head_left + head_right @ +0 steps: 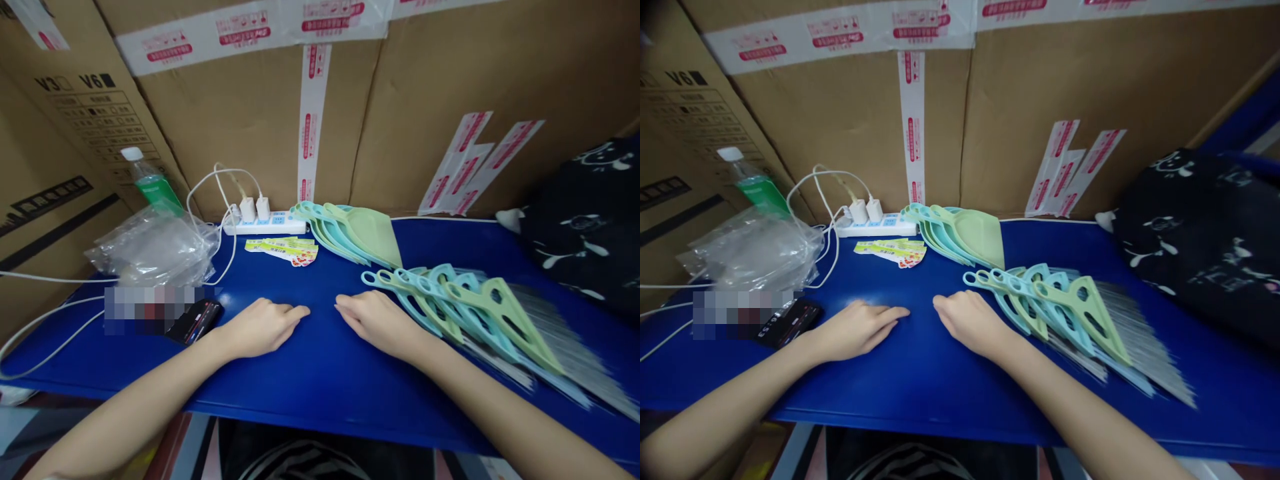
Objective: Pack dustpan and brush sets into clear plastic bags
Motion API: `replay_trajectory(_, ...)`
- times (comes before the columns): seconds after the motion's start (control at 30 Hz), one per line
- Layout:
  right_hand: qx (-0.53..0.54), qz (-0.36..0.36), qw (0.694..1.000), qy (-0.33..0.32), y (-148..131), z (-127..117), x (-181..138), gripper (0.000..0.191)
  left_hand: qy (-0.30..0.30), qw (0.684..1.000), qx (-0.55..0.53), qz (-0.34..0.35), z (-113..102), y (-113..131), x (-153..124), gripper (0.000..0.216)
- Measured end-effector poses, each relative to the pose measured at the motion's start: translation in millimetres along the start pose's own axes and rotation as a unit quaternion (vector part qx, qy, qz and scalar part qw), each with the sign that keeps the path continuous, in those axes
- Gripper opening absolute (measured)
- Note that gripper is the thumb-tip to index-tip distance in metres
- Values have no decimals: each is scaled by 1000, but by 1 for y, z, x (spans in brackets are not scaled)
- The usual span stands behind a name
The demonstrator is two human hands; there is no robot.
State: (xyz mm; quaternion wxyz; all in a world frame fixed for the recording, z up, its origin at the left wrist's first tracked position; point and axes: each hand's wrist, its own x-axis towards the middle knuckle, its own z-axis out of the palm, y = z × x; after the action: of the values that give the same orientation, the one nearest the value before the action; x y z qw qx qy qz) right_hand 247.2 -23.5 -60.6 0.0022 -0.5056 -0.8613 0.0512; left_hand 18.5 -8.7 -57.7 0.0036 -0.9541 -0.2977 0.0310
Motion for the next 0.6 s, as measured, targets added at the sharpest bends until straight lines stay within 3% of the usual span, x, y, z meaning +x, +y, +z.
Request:
replay_trajectory(0.2, 4, -10, 999, 30, 4, 8, -2, 28, -19, 1000, -14, -14, 1, -1, 0, 31)
replay_trajectory(0.37, -9, -71, 996, 49, 11, 17, -2, 25, -63, 997, 31, -9, 2, 3, -1, 20)
replay_trajectory(0.6, -36, -172, 972, 158, 15, 22, -3, 38, -35, 997, 67, 27, 9, 10, -5, 18)
